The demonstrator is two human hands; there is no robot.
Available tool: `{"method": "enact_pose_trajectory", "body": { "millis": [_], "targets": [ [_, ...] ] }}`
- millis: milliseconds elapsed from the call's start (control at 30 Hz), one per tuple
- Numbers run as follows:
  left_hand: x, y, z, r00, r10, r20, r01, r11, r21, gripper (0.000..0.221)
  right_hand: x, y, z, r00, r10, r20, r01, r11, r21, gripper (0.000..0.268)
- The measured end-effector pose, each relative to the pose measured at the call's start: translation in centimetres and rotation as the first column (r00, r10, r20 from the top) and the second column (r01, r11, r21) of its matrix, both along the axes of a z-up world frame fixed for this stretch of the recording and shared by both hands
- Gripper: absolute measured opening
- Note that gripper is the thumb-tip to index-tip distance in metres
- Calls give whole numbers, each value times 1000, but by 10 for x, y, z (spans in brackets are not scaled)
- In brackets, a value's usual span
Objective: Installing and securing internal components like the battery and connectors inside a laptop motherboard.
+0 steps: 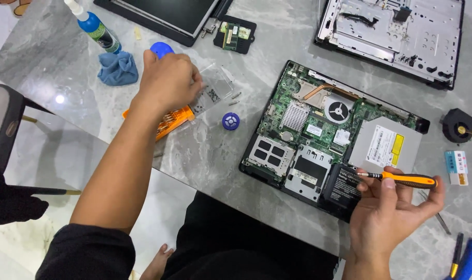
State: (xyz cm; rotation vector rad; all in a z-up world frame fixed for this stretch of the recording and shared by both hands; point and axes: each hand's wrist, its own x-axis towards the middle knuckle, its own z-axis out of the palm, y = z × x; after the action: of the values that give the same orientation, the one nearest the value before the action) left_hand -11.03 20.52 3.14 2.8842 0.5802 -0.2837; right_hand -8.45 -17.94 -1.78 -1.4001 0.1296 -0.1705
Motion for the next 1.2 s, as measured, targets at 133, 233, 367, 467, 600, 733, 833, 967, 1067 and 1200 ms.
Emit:
{"method": "enact_pose_trajectory", "body": {
  "millis": [133,233,367,467,600,733,833,967,1067,1200],
  "targets": [
    [-6,-4,-8,986,-68,154,76,996,-48,52,5,1,4,1000,15,9,-15,999,-44,59],
    [-10,1,-24,967,-109,231,120,992,-36,79,10,15,21,995,95,2,-95,992,-78,56],
    [-12,3,-19,974,-36,224,50,997,-59,80,27,36,40,926,375,31,-374,927,-36,42],
    [-12,10,-23,961,-36,275,50,998,-42,79,32,91,90,875,478,-80,-484,852,-201,43],
    [-7,13,-37,940,-56,338,28,996,87,73,60,140,81,729,681,-63,-644,653,-398,30],
    [-7,-12,-36,899,-70,433,-9,984,179,55,81,178,55,584,811,6,-728,527,-438,21],
    [-11,-37,-62,836,-29,547,26,1000,14,37,87,194,43,577,816,-26,-728,500,-469,18],
    [-16,-57,-95,722,55,690,68,986,-150,33,87,200,40,582,813,-34,-668,454,-589,18],
    [-19,-63,-101,720,110,685,30,981,-189,36,91,201,31,588,808,-38,-644,439,-627,19],
    [-20,-67,-89,748,90,658,-15,993,-119,37,94,202,24,599,798,-63,-650,439,-620,20]
  ]
}}
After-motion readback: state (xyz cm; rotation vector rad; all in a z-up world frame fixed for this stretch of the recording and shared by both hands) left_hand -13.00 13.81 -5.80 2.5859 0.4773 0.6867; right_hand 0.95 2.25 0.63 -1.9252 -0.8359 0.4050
